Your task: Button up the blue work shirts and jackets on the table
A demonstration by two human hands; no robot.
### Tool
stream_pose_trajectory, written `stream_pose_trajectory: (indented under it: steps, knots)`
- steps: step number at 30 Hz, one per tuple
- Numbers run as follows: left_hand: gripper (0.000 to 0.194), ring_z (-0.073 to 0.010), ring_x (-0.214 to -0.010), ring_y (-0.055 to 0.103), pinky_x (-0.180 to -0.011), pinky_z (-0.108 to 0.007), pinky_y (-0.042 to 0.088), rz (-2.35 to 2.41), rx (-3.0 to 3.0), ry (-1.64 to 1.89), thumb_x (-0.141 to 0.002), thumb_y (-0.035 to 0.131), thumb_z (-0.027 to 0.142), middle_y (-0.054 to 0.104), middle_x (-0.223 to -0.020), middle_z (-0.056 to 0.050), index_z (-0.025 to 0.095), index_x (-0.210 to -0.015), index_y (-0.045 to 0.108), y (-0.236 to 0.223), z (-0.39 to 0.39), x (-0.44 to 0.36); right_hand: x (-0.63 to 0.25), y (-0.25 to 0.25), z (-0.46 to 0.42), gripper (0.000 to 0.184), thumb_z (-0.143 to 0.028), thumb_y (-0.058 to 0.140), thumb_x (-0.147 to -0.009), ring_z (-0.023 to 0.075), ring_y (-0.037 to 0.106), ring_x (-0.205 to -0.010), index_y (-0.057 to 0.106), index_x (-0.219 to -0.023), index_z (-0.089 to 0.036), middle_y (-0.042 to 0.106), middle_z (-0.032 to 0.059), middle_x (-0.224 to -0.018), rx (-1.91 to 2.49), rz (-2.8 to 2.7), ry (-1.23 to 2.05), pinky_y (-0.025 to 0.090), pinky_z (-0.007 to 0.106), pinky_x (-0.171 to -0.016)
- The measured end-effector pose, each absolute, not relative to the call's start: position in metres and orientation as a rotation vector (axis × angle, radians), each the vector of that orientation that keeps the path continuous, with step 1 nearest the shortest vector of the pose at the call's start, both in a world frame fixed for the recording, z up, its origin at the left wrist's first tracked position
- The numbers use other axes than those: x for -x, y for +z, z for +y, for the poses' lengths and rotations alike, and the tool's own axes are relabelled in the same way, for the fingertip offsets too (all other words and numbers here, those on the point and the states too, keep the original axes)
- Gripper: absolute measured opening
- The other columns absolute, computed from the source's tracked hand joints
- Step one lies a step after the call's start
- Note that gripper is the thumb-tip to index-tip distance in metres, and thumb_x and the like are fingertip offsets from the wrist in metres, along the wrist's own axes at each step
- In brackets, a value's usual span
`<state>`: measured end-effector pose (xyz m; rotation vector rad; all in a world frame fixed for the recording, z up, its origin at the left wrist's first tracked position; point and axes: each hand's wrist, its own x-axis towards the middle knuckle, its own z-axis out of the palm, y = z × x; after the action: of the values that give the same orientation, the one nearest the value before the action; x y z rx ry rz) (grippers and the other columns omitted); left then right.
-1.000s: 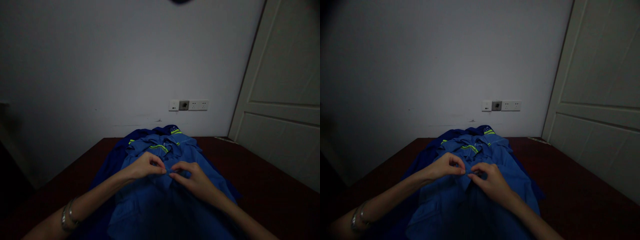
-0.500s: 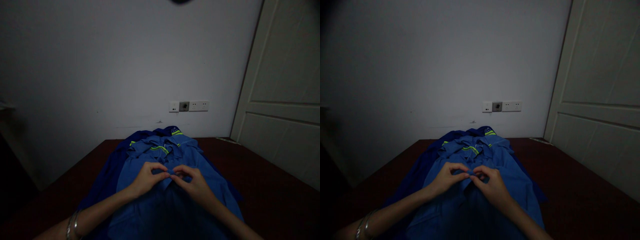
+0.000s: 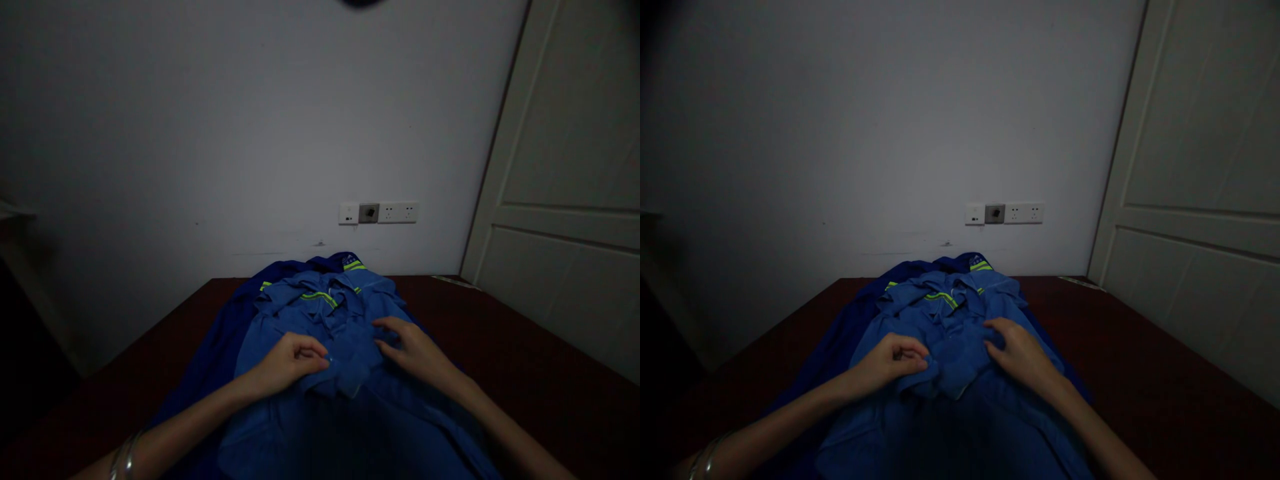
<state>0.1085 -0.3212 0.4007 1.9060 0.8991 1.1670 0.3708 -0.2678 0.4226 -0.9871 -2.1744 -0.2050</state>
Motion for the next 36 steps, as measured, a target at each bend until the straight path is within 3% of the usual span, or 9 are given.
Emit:
stream_pose_trajectory:
  steps: [3,6,11,16,22,27,31,36]
  knots:
    - [0.03,-0.0092,-0.056,0.05,-0.055,-0.02,0.035,0.913,-1.907,1.132,-0.062,0.069,0.036,0.059,-0.061,0.001,0.011,-0.077,0.064,0.396,-0.318,-0.109,-0.37,0.416,-0.275,0.04,-0.024,0.056,-0.073,0.0214,0.05,-0.11,0.057,-0.113,-0.019,0.055,0.0076,-0.119,0.835,-2.321,-0.108,0.039,0.036,-0.094]
    - [0.03,-0.0097,-0.059,0.051,-0.056,-0.02,0.035,0.914,-1.907,1.199,-0.064,0.068,0.036,0.06,-0.064,0.0,0.011,-0.081,0.064,0.393,-0.313,-0.109,-0.367,0.415,-0.283,0.037,-0.026,0.058,-0.072,0.0217,0.052,-0.107,0.06,-0.108,-0.021,0.059,0.006,-0.114,0.821,-2.36,-0.029,0.038,0.037,-0.094]
    - [0.029,-0.0104,-0.063,0.052,-0.059,-0.02,0.037,0.891,-1.899,1.298,-0.067,0.066,0.035,0.063,-0.072,-0.002,0.01,-0.083,0.064,0.395,-0.309,-0.108,-0.362,0.426,-0.29,0.019,-0.028,0.055,-0.074,0.0204,0.058,-0.088,0.067,-0.086,-0.021,0.067,0.0018,-0.089,0.934,-2.391,0.055,0.042,0.033,-0.083]
    - [0.031,-0.0119,-0.065,0.054,-0.061,-0.021,0.039,0.919,-1.84,1.348,-0.064,0.068,0.036,0.064,-0.073,-0.003,0.01,-0.081,0.065,0.398,-0.313,-0.107,-0.359,0.436,-0.286,0.018,-0.03,0.053,-0.077,0.0151,0.056,-0.072,0.067,-0.078,-0.019,0.064,-0.0002,-0.074,0.887,-2.352,0.171,0.042,0.025,-0.066]
    - [0.027,-0.0128,-0.065,0.056,-0.061,-0.021,0.04,0.982,-1.968,1.283,-0.068,0.065,0.034,0.065,-0.071,-0.003,0.011,-0.083,0.067,0.401,-0.322,-0.111,-0.346,0.438,-0.276,0.028,-0.039,0.059,-0.071,0.0108,0.051,-0.053,0.066,-0.082,-0.015,0.059,-0.0004,-0.063,0.942,-2.036,0.382,0.037,0.02,-0.047]
    - [0.021,-0.0161,-0.08,0.059,-0.074,-0.024,0.042,0.956,-2.153,1.33,-0.072,0.061,0.029,0.068,-0.084,-0.004,0.015,-0.086,0.068,0.4,-0.327,-0.121,-0.333,0.442,-0.281,0.035,-0.041,0.063,-0.067,0.0123,0.055,-0.055,0.064,-0.09,-0.014,0.062,0.001,-0.065,0.879,-1.949,0.582,0.04,0.022,-0.049]
    - [0.027,-0.0153,-0.073,0.06,-0.07,-0.024,0.044,0.954,-2.031,1.432,-0.071,0.063,0.03,0.068,-0.078,-0.005,0.013,-0.092,0.064,0.396,-0.324,-0.126,-0.329,0.442,-0.3,0.043,-0.039,0.06,-0.071,0.0112,0.056,-0.053,0.059,-0.106,-0.015,0.063,0.0009,-0.066,0.837,-2.018,0.795,0.041,0.021,-0.048]
    - [0.021,-0.016,-0.074,0.061,-0.068,-0.023,0.044,0.96,-2.029,1.471,-0.069,0.066,0.03,0.068,-0.079,-0.005,0.012,-0.079,0.066,0.396,-0.324,-0.126,-0.324,0.432,-0.316,0.039,-0.034,0.058,-0.074,0.0135,0.061,-0.066,0.058,-0.109,-0.017,0.066,0.0035,-0.08,0.768,-1.984,0.617,0.046,0.021,-0.053]
